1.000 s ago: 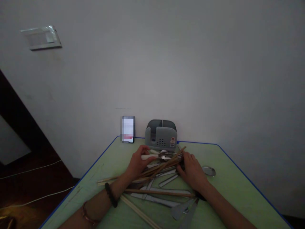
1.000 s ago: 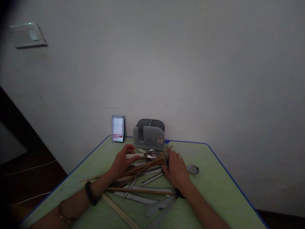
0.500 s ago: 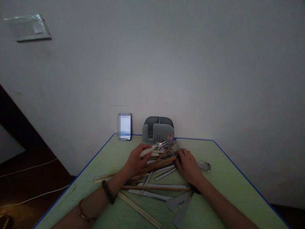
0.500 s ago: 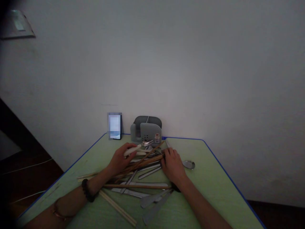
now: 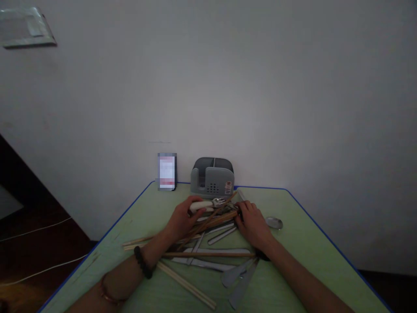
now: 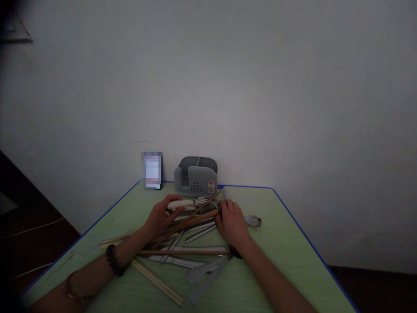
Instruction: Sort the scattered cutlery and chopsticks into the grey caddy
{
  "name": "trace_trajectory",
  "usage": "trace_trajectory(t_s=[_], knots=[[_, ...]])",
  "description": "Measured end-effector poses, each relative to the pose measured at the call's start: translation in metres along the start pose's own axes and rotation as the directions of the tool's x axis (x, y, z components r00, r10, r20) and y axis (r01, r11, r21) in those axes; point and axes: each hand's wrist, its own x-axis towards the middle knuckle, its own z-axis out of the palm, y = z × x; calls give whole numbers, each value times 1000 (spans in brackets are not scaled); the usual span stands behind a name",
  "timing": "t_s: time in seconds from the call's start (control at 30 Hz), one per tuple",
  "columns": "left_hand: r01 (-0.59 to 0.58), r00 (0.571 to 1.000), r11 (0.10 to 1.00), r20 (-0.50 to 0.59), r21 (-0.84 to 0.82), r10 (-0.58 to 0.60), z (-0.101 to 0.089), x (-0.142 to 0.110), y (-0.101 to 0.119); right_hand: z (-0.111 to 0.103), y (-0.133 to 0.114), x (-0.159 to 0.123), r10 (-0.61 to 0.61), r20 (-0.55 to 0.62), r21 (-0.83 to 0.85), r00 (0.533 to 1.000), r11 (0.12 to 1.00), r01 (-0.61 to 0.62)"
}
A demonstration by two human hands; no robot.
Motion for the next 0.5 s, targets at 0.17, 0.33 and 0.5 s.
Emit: trace_trajectory(t_s=[0.17, 0.33, 0.5], knots=[[-41, 999, 999, 18, 10, 41, -1, 0, 3, 0, 0, 0, -5, 1, 10, 1000, 1000, 5], [-26, 999, 1000, 23, -6, 26, 1, -1, 3, -1, 0, 0, -3, 8, 2, 1000, 1000, 3], [18, 1000, 999, -25, -28, -19, 1, -1, 4, -1, 1, 0, -13, 1, -3, 1000, 1000, 13]])
